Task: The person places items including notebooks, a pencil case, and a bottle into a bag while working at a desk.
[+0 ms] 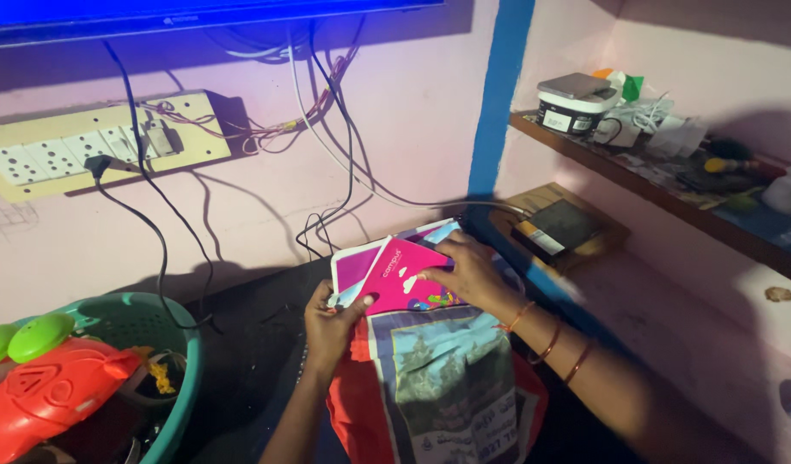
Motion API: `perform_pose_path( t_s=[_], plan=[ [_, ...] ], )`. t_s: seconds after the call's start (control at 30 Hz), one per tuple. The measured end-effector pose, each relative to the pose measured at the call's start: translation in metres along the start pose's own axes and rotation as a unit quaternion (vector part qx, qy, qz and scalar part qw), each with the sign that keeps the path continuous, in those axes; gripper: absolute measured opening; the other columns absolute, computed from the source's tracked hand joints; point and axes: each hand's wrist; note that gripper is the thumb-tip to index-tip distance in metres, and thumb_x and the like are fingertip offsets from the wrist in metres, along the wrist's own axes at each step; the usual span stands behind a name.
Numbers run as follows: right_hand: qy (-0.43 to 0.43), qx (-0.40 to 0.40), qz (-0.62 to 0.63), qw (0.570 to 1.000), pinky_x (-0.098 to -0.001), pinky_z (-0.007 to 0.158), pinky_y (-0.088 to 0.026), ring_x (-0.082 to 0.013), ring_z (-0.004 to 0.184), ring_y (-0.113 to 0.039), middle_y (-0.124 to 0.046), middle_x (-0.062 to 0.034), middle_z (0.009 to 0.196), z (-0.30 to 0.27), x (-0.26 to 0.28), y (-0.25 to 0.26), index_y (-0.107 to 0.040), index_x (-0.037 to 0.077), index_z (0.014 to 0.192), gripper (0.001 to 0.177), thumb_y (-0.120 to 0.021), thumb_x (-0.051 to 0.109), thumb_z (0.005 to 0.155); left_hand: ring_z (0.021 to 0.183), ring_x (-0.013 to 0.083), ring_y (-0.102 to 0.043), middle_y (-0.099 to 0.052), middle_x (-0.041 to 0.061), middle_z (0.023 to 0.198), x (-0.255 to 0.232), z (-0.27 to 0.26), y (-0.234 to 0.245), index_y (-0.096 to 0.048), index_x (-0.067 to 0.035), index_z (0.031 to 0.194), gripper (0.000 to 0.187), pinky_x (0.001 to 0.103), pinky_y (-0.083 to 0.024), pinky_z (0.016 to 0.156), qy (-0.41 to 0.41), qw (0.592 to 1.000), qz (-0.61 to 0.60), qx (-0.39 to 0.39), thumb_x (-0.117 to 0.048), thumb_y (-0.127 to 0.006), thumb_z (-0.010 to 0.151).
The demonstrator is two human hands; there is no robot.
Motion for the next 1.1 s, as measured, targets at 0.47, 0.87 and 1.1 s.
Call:
perform_pose_path(
  t_s=[0.47, 0.87, 1.1],
  plan=[
    [-0.236, -0.127, 0.436, 0.859, -0.0254, 0.085, -0.053, -0.0061, 0.093, -0.065, -0.074, 0.0005, 0.103, -0.023, -0.060, -0.014, -0.069, 0.005, 0.111, 0.017, -0.071, 0.012, 0.095, 0.060, -0.0017, -0.042, -0.057, -0.011, 0.072, -0.005, 0.003, 0.014, -0.070, -0.006, 0.096, 0.021, 0.020, -0.033, 0.051, 0.076, 0.994, -0.077, -0.029, -0.025, -0.065, 0.101],
    [-0.122, 0.222, 0.109, 0.961, -0.0316, 0.084, -0.057, -0.0162, 0.092, -0.074, -0.078, -0.0088, 0.100, -0.050, -0.074, 0.012, -0.071, 0.002, 0.111, 0.033, -0.082, 0.023, 0.088, 0.060, 0.0018, -0.048, -0.062, -0.005, 0.071, 0.014, 0.010, 0.017, -0.072, -0.004, 0.098, 0.024, 0.021, -0.038, 0.055, 0.066, 0.993, -0.087, -0.046, -0.028, -0.068, 0.097],
    [-0.027, -0.029, -0.115, 0.993, -0.0511, 0.073, -0.053, -0.0439, 0.084, -0.067, -0.069, -0.0295, 0.095, -0.046, -0.103, -0.002, -0.070, -0.010, 0.109, 0.058, -0.081, 0.033, 0.071, 0.060, 0.0041, -0.044, -0.057, -0.004, 0.068, 0.009, 0.008, 0.015, -0.071, -0.001, 0.092, 0.028, 0.024, -0.035, 0.054, 0.056, 0.998, -0.021, -0.037, -0.028, -0.068, 0.100]
  ],
)
Point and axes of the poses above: each hand's wrist, its own z-axis towards the middle knuckle, its own y-axis out of the back of the hand, x = y × z
